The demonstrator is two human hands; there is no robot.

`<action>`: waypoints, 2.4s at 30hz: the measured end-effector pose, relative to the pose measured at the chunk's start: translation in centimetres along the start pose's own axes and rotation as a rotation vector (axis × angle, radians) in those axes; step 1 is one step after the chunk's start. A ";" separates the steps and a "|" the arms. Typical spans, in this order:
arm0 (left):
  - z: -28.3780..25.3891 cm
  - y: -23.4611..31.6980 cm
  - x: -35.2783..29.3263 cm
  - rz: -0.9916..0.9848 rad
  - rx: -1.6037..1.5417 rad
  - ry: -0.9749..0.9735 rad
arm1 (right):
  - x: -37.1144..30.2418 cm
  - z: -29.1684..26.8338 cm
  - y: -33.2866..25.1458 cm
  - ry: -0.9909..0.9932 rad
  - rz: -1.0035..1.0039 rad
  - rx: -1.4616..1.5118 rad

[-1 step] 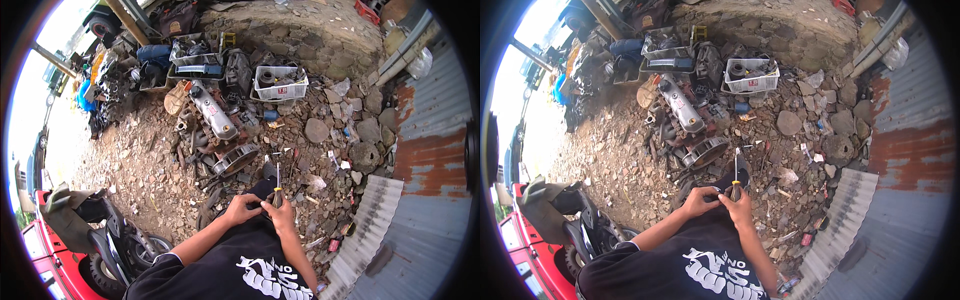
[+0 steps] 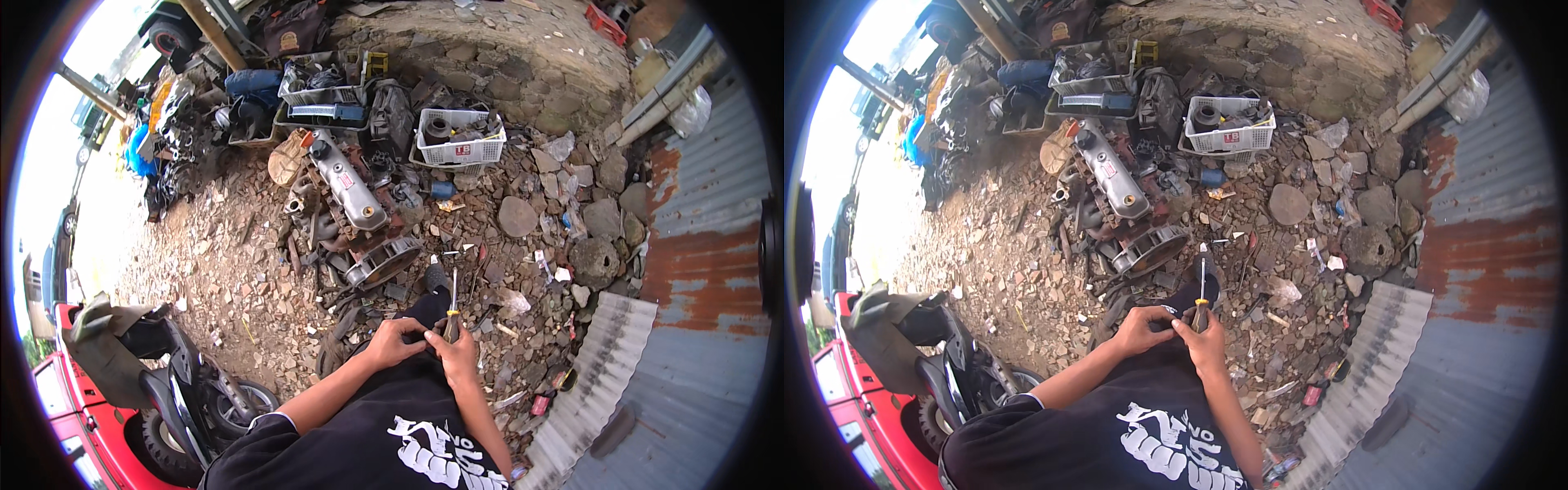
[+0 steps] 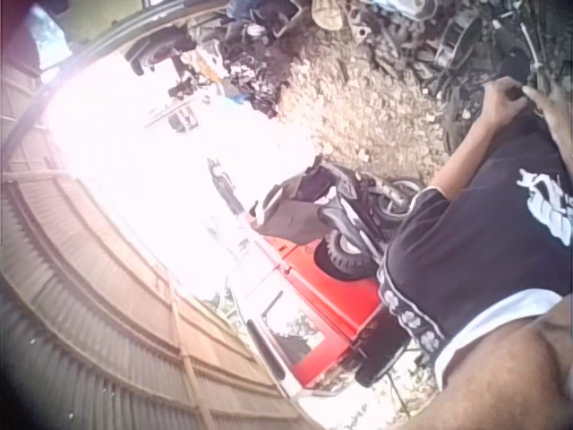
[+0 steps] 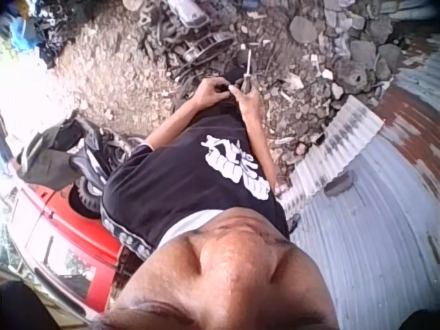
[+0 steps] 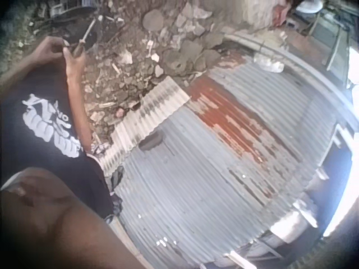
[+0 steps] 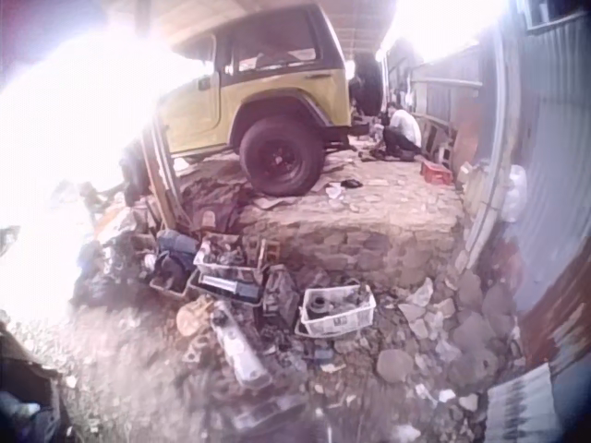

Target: The person works on a small engine placed on the ground, using a wrench and a screwdriver to adjust and tighten components. The person repeatedly picks up and sets down tools while manipulating parts of the engine.

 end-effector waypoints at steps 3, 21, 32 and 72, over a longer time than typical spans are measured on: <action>0.9 -0.4 4.8 0.031 0.026 -0.036 | 4.1 -2.8 -1.6 0.018 0.028 -0.106; -9.5 -1.6 23.5 -0.198 -0.146 0.695 | 32.4 1.8 -16.9 -0.259 0.436 -0.441; 5.4 -4.3 19.7 -1.025 -0.468 1.534 | 51.0 0.9 -19.1 -0.379 0.601 -0.568; 16.2 -10.3 46.1 -0.920 -0.891 2.017 | 72.0 4.7 -7.8 -0.837 -0.040 -0.692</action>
Point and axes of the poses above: each hand's wrist, its own x-axis towards the middle knuckle, its own z-axis out of the palm, y = z × x, the point moved 6 cm from there along x, towards the middle knuckle, and after that the axes turned 2 degrees about x, right-handed, at the moved point
